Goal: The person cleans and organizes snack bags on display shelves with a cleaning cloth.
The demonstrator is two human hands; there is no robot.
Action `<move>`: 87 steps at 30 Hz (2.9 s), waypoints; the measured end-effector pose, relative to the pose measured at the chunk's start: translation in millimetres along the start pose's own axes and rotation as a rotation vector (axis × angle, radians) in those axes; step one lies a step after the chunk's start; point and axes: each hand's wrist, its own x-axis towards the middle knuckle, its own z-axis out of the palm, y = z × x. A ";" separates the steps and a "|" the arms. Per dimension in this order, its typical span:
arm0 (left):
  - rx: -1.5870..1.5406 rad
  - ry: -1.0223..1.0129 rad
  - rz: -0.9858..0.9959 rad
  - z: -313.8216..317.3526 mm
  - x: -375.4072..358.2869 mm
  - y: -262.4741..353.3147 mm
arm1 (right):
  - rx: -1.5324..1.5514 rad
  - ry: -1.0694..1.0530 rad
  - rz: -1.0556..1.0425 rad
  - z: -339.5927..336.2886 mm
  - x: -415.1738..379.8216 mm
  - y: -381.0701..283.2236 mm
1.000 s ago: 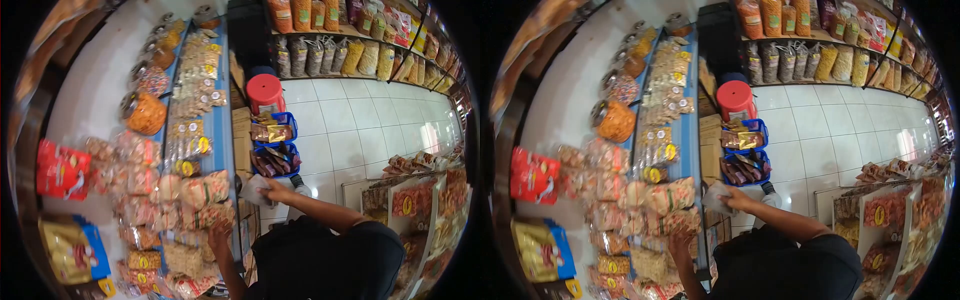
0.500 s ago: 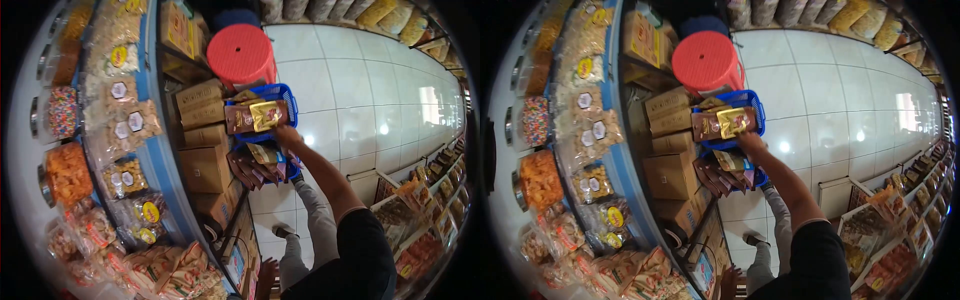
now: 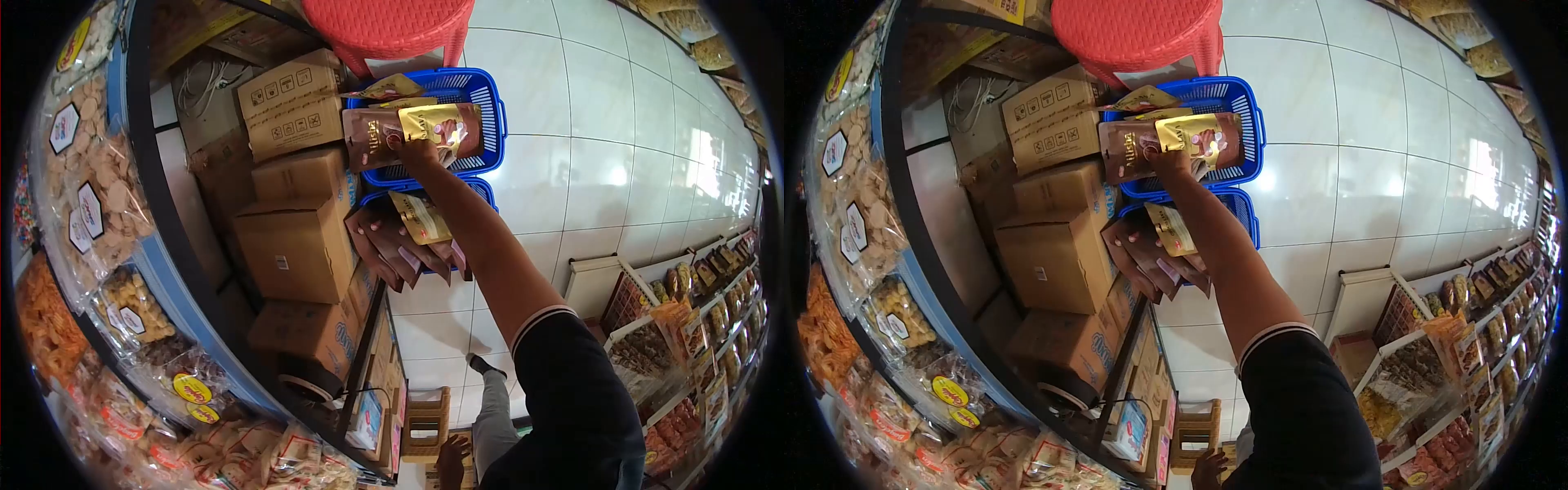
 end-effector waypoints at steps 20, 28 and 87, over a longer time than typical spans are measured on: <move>0.103 -0.059 0.309 -8.1 39.8 -35.4 | 0.017 0.339 -0.104 -143.5 -282.8 101.8; 0.423 0.091 1.080 -21.6 -35.4 33.8 | 0.321 0.334 -0.457 -264.2 -595.2 -59.9; -1.223 -0.087 1.541 -150.3 -349.0 60.1 | 0.146 -0.056 -1.721 -451.0 -894.4 -455.8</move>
